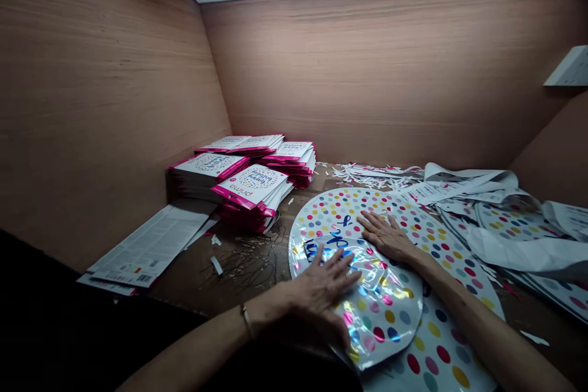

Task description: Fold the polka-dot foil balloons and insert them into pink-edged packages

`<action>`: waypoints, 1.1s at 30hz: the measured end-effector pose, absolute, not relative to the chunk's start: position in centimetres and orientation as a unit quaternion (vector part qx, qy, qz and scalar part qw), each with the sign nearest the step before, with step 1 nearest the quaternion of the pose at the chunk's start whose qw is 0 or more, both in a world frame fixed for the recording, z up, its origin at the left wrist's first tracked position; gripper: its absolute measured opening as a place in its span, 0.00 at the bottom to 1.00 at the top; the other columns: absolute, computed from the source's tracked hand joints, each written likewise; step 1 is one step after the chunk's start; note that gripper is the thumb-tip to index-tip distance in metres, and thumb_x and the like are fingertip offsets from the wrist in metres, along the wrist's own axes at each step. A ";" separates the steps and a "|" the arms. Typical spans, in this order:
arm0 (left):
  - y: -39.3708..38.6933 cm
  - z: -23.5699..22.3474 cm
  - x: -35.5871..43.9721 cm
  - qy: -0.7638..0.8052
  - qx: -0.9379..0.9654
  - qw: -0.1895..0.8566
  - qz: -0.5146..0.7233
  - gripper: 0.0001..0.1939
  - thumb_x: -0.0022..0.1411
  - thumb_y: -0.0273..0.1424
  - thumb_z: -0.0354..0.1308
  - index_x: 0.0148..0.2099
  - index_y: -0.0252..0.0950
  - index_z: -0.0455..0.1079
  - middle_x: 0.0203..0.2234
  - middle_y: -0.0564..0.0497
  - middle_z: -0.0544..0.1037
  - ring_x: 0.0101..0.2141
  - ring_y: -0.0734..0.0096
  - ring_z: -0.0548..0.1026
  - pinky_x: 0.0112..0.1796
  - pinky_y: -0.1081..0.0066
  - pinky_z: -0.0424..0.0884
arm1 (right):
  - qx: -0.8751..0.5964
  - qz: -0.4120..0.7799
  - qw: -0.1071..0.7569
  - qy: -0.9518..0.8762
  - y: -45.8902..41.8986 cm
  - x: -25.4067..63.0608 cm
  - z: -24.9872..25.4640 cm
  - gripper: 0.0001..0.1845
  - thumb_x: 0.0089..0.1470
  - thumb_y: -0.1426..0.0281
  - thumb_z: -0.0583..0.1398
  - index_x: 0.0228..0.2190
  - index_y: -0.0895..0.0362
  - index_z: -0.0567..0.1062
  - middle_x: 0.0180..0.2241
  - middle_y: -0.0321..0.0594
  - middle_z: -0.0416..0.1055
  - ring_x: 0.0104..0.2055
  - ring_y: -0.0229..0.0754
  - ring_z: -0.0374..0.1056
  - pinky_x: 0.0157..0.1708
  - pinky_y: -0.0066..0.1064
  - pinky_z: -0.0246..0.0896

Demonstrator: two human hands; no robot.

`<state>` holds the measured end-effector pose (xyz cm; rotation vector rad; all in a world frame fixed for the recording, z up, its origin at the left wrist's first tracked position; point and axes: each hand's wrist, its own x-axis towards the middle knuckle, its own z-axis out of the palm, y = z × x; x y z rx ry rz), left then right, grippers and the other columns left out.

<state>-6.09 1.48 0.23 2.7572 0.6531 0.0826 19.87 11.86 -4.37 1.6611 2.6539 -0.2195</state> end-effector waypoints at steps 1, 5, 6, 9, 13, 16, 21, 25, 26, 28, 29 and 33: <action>0.6 0.3 -6.3 0.196 0.968 0.152 0.039 0.47 0.54 0.57 0.50 0.65 0.33 0.44 0.62 0.34 0.48 0.62 0.44 0.44 0.56 0.44 0.39 | 0.531 -0.071 0.000 0.844 11.7 19.8 -4.5 0.30 0.61 0.54 0.38 0.61 0.48 0.49 0.65 0.36 0.37 0.65 0.47 0.33 0.60 0.55 0.26; -2.4 0.3 -6.4 0.150 0.978 0.113 0.088 0.26 0.64 0.45 0.48 0.56 0.30 0.58 0.55 0.39 0.64 0.57 0.55 0.57 0.58 0.54 0.44 | 0.535 -0.076 -0.009 0.841 11.6 19.7 -4.6 0.30 0.60 0.53 0.37 0.61 0.47 0.49 0.65 0.35 0.36 0.66 0.47 0.32 0.60 0.54 0.24; -2.8 0.3 -6.4 0.150 0.979 0.101 0.093 0.22 0.65 0.42 0.47 0.52 0.31 0.61 0.53 0.40 0.66 0.56 0.56 0.59 0.58 0.55 0.46 | 0.535 -0.079 -0.011 0.841 11.6 19.7 -4.7 0.29 0.60 0.53 0.37 0.61 0.46 0.49 0.65 0.36 0.37 0.66 0.47 0.32 0.59 0.54 0.24; -3.3 0.3 -6.3 0.141 0.984 0.060 0.088 0.15 0.66 0.37 0.46 0.47 0.32 0.64 0.49 0.41 0.69 0.53 0.56 0.62 0.57 0.54 0.49 | 0.536 -0.090 -0.021 0.839 11.5 19.8 -4.8 0.29 0.60 0.53 0.38 0.61 0.46 0.50 0.65 0.36 0.37 0.66 0.47 0.32 0.59 0.55 0.25; -3.6 0.1 -6.2 0.124 0.988 0.022 0.086 0.11 0.64 0.29 0.46 0.46 0.30 0.64 0.48 0.38 0.68 0.52 0.50 0.62 0.53 0.51 0.55 | 0.541 -0.107 -0.048 0.833 11.2 19.7 -5.0 0.29 0.60 0.54 0.40 0.60 0.47 0.52 0.64 0.36 0.39 0.65 0.48 0.33 0.59 0.56 0.24; -3.6 -0.3 -5.8 0.187 0.961 0.146 0.142 0.09 0.61 0.25 0.46 0.41 0.30 0.66 0.41 0.39 0.72 0.45 0.57 0.69 0.47 0.58 0.64 | 0.540 -0.130 -0.079 0.828 11.5 19.8 -4.9 0.28 0.59 0.54 0.42 0.59 0.47 0.56 0.63 0.37 0.44 0.65 0.49 0.37 0.59 0.58 0.26; -0.7 -0.7 -4.5 0.575 0.533 0.467 0.409 0.07 0.55 0.24 0.49 0.25 0.34 0.61 0.17 0.55 0.64 0.19 0.78 0.65 0.23 0.78 0.61 | 0.558 -0.149 -0.182 0.795 12.4 22.0 -2.2 0.29 0.62 0.60 0.35 0.58 0.53 0.58 0.58 0.42 0.58 0.59 0.46 0.55 0.55 0.45 0.54; 1.8 -0.9 -3.6 0.611 0.425 0.524 0.414 0.09 0.54 0.25 0.47 0.22 0.36 0.55 0.11 0.60 0.55 0.11 0.81 0.54 0.14 0.80 0.51 | 0.556 -0.069 -0.311 0.767 8.9 22.1 0.9 0.29 0.61 0.59 0.43 0.59 0.60 0.54 0.59 0.50 0.56 0.60 0.51 0.53 0.56 0.48 0.53; 2.0 -1.0 -3.4 0.611 0.415 0.533 0.413 0.08 0.53 0.25 0.47 0.23 0.36 0.55 0.11 0.60 0.55 0.11 0.82 0.53 0.14 0.80 0.50 | 0.504 -0.049 -0.328 0.797 7.4 21.5 1.4 0.27 0.61 0.61 0.47 0.59 0.57 0.56 0.57 0.49 0.58 0.60 0.50 0.53 0.57 0.48 0.51; 1.8 -1.1 -3.2 0.605 0.412 0.540 0.415 0.06 0.54 0.25 0.46 0.25 0.35 0.57 0.12 0.60 0.57 0.11 0.81 0.55 0.14 0.80 0.51 | 0.374 -0.027 -0.326 0.868 4.3 20.1 1.9 0.24 0.59 0.67 0.52 0.57 0.52 0.58 0.54 0.43 0.64 0.57 0.46 0.57 0.58 0.46 0.50; 1.4 -1.0 -3.2 0.603 0.416 0.538 0.418 0.06 0.55 0.26 0.45 0.26 0.35 0.58 0.13 0.59 0.58 0.12 0.81 0.56 0.14 0.80 0.52 | 0.334 -0.027 -0.315 0.888 3.0 19.5 2.0 0.25 0.59 0.69 0.52 0.58 0.51 0.58 0.53 0.42 0.65 0.56 0.45 0.59 0.58 0.46 0.51; -0.9 -0.2 -3.6 0.545 0.545 0.494 0.402 0.06 0.58 0.30 0.47 0.32 0.35 0.63 0.20 0.55 0.66 0.21 0.76 0.67 0.23 0.78 0.63 | 0.417 -0.037 -0.325 0.848 1.6 19.2 1.3 0.25 0.60 0.68 0.51 0.58 0.53 0.56 0.56 0.46 0.61 0.58 0.46 0.56 0.54 0.45 0.58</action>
